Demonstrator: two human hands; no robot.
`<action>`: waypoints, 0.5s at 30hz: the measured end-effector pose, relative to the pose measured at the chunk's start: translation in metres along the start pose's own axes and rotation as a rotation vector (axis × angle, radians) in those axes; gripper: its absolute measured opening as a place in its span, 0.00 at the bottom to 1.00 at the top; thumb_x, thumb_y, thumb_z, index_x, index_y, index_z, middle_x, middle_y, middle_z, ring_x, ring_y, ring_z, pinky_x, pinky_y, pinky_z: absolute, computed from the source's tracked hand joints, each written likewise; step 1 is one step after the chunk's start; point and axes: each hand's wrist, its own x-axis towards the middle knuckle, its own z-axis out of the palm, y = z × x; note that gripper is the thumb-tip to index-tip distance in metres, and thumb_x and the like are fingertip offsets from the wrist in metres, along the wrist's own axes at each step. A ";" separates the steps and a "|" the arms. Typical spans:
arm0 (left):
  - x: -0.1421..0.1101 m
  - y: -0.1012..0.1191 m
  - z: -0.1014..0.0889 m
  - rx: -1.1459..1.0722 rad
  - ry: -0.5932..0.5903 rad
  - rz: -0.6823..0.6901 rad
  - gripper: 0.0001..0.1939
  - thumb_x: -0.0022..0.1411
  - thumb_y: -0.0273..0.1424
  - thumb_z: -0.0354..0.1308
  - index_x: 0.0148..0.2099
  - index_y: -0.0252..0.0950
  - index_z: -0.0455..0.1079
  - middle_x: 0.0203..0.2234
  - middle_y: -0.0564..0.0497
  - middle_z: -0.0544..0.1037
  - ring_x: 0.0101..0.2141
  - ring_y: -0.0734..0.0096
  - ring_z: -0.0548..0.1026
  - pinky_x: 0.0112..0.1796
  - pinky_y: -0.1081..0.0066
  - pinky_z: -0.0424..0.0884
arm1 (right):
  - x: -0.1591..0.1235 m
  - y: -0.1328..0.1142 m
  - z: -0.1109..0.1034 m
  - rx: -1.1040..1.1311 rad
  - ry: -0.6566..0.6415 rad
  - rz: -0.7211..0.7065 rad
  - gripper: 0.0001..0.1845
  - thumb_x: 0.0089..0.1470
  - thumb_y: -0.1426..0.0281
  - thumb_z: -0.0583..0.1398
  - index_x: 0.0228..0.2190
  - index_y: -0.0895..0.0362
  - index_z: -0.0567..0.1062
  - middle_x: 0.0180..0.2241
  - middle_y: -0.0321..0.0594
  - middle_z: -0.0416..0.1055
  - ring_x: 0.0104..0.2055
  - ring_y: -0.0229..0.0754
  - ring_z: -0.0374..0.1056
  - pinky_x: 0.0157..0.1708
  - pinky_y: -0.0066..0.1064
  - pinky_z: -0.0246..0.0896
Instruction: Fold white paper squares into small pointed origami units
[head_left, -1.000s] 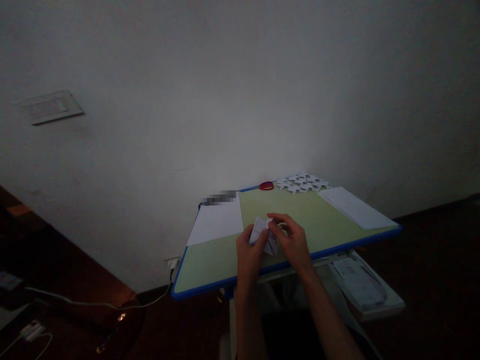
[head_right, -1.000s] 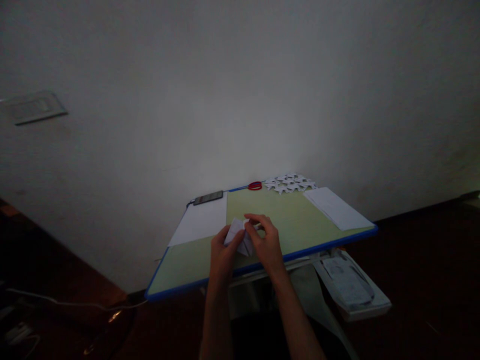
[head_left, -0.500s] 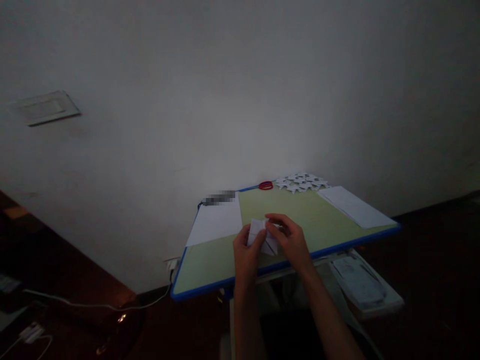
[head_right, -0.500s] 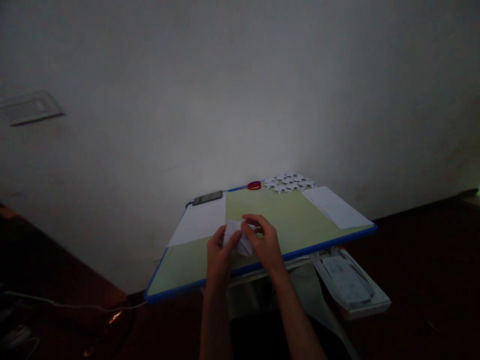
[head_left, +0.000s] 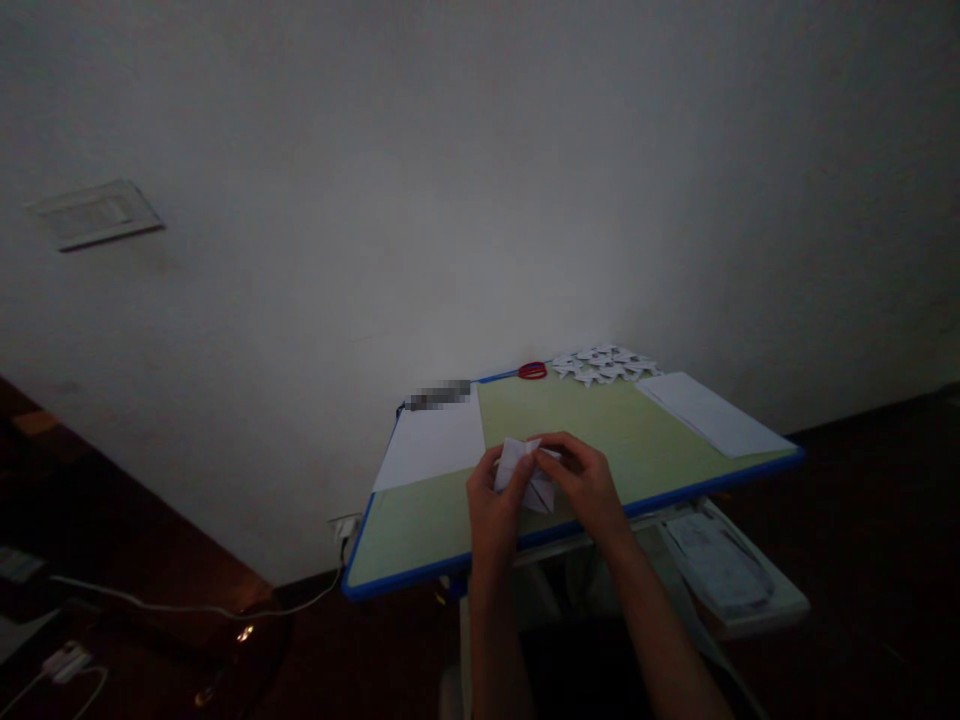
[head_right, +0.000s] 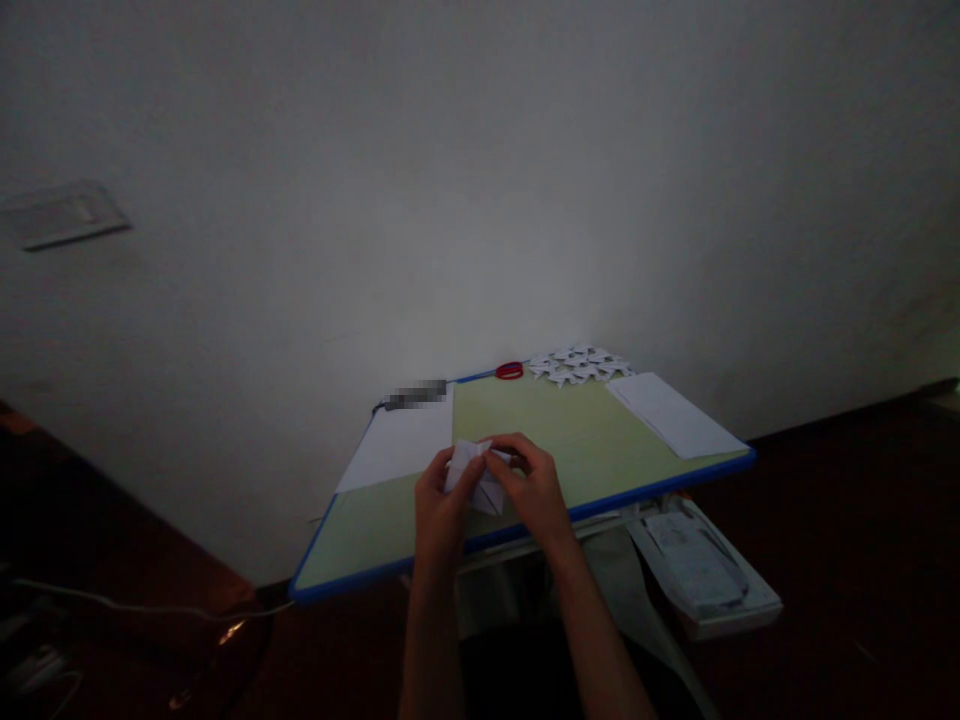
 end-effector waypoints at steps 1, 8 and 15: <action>0.000 0.000 0.000 0.001 0.000 0.000 0.18 0.56 0.41 0.69 0.43 0.34 0.77 0.32 0.49 0.81 0.33 0.66 0.76 0.35 0.72 0.70 | 0.000 0.000 0.000 0.003 0.002 0.007 0.10 0.52 0.62 0.66 0.35 0.54 0.81 0.38 0.42 0.81 0.42 0.49 0.75 0.41 0.36 0.69; -0.001 0.001 -0.001 -0.019 -0.032 -0.023 0.16 0.57 0.40 0.68 0.39 0.32 0.78 0.28 0.51 0.78 0.30 0.69 0.72 0.32 0.73 0.68 | 0.001 -0.001 0.000 0.045 0.022 0.053 0.11 0.48 0.62 0.69 0.33 0.54 0.82 0.34 0.41 0.80 0.37 0.47 0.75 0.37 0.35 0.70; -0.002 0.008 -0.001 0.006 0.004 -0.007 0.14 0.56 0.40 0.68 0.36 0.33 0.79 0.27 0.52 0.78 0.29 0.70 0.72 0.32 0.73 0.67 | 0.001 0.000 0.000 0.011 0.025 0.028 0.10 0.49 0.63 0.68 0.33 0.54 0.82 0.34 0.40 0.81 0.38 0.47 0.76 0.38 0.35 0.72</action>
